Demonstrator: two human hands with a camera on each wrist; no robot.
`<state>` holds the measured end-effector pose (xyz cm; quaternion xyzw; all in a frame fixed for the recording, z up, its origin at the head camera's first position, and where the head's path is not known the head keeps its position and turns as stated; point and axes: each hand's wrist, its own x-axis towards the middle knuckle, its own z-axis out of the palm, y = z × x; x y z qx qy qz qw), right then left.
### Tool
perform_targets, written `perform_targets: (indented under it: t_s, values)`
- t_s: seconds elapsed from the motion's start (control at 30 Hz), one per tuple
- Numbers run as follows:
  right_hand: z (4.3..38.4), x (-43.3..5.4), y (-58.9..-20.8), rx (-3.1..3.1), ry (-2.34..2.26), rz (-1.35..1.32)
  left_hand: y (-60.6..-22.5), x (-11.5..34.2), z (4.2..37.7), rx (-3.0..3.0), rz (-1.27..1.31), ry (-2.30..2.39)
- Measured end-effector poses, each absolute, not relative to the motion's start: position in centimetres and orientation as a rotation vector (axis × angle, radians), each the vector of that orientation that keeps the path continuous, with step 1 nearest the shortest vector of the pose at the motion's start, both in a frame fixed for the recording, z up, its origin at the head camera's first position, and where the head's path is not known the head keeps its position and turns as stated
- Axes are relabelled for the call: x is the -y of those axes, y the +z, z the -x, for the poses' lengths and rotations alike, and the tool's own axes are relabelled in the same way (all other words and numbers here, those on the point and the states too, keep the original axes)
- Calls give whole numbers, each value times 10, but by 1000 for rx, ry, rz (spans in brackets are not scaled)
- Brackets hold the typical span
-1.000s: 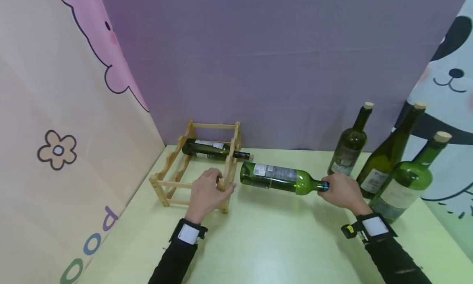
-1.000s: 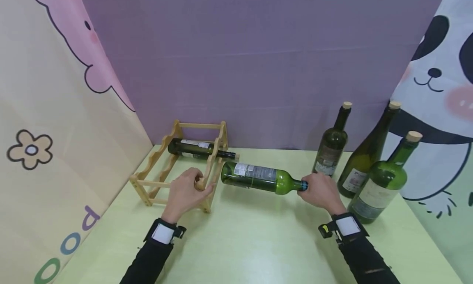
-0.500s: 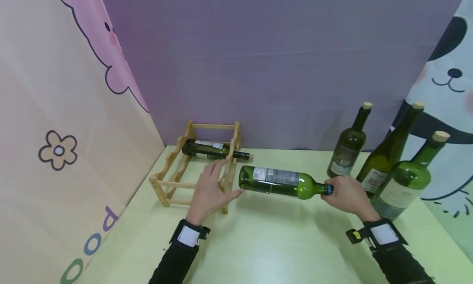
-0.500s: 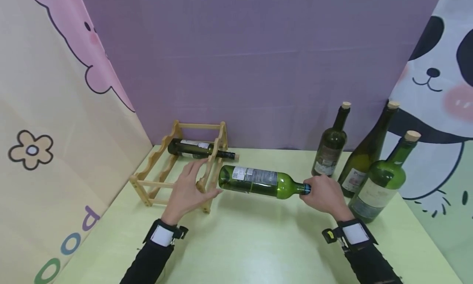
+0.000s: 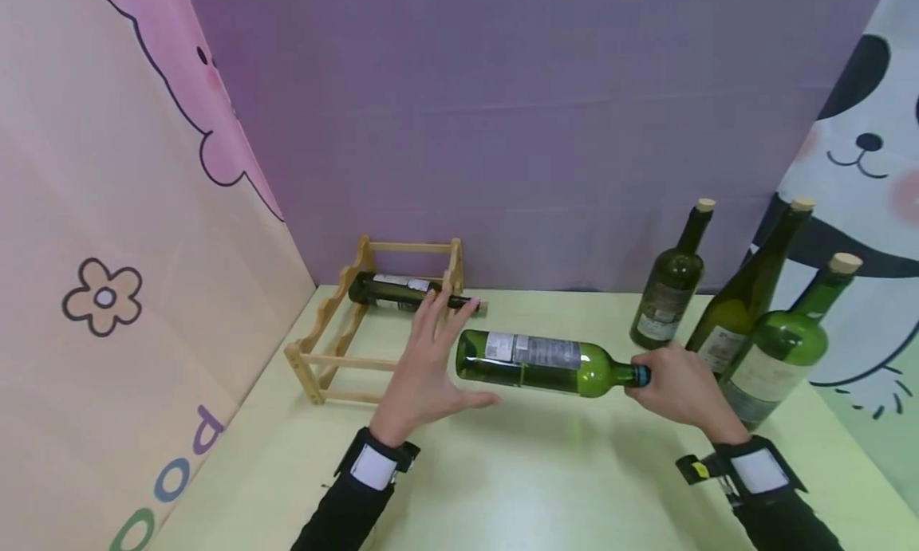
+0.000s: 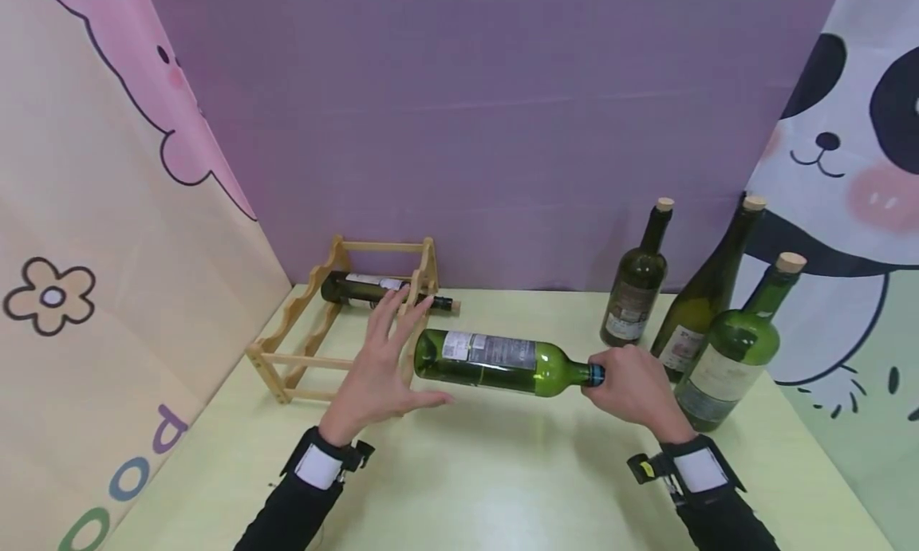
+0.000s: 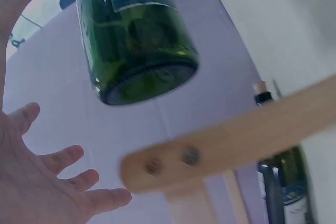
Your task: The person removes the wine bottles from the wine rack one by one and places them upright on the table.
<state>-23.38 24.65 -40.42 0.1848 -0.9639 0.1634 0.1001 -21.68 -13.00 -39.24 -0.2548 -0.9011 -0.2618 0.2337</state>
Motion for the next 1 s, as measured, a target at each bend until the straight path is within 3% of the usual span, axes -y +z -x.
perform_targets:
  t_s: [0.33, 1.0]
  values:
    - [221, -243, -399, 2861, 476, -538, -373, 99, 210, 2366, 844, -536]
    - [197, -230, -380, 2839, 465, -631, -371, 71, 199, 2564, 801, -67]
